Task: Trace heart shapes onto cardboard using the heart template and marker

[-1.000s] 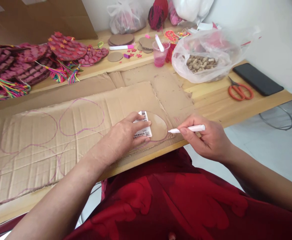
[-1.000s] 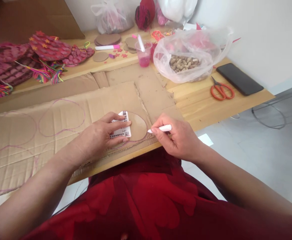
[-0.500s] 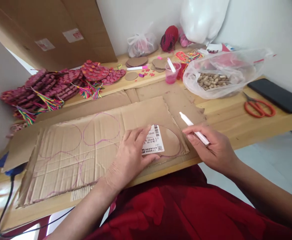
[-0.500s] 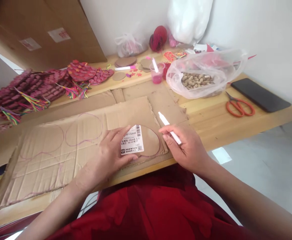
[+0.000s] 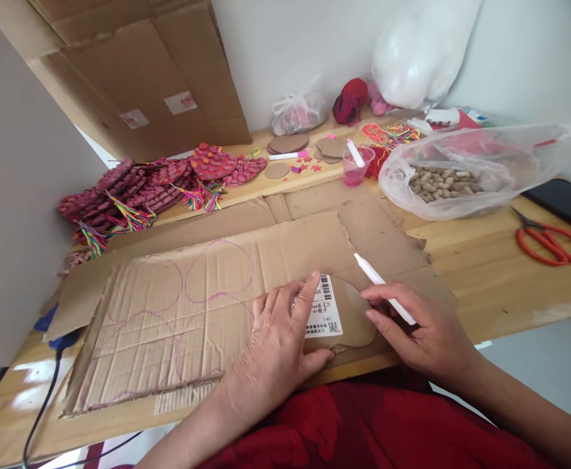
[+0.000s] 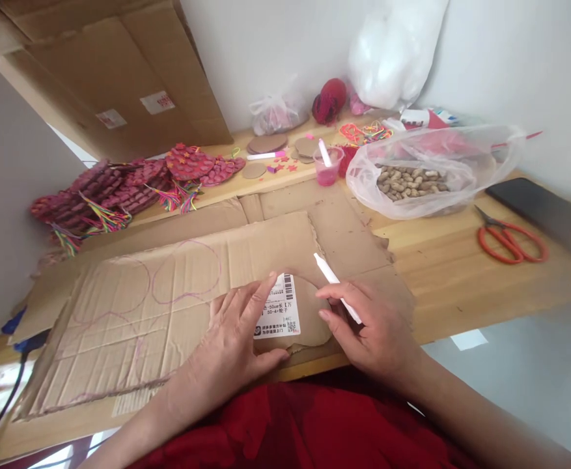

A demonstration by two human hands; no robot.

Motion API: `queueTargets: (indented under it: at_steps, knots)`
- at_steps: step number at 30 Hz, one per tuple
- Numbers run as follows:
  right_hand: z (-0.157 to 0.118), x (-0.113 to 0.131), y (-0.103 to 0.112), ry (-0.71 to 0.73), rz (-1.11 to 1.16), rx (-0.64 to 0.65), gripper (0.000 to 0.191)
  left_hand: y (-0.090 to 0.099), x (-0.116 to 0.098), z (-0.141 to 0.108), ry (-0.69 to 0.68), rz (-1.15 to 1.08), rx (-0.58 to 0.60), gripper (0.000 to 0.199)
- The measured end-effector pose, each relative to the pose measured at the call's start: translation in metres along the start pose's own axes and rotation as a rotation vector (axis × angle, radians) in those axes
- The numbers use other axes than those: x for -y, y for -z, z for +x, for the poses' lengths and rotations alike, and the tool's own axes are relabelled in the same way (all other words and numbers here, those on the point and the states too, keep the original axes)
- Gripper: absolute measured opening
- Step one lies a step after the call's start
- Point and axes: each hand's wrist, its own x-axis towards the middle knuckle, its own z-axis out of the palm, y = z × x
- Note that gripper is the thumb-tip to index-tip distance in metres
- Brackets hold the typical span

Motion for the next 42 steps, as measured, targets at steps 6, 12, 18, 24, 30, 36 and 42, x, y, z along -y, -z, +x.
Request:
queueTargets:
  at_steps: [6,12,18,24,30,36,42]
  knots:
    - [0.004,0.003,-0.001,-0.016,0.030,-0.062,0.024,0.002,-0.005,-0.007,-0.094,-0.006,-0.031,0.106]
    - [0.035,-0.005,0.004,-0.195,0.135,-0.050,0.021,0.009,0.019,0.021,-0.070,-0.036,-0.173,0.106]
    - [0.086,-0.019,-0.009,-0.181,0.246,-0.171,0.028,0.014,0.050,0.079,0.041,-0.046,-0.198,0.110]
    - [0.090,-0.024,-0.020,-0.141,0.126,-0.143,0.030,0.006,0.052,0.095,0.005,-0.080,-0.206,0.108]
    - [0.082,-0.030,-0.023,-0.125,0.099,-0.080,0.032,0.001,0.052,0.092,0.055,-0.075,-0.190,0.105]
    - [0.079,-0.032,-0.026,-0.050,0.018,-0.092,0.035,0.002,0.053,0.086,0.026,-0.077,-0.198,0.098]
    - [0.078,-0.038,-0.030,-0.033,0.017,-0.087,0.038,-0.001,0.056,0.084,0.021,-0.106,-0.221,0.089]
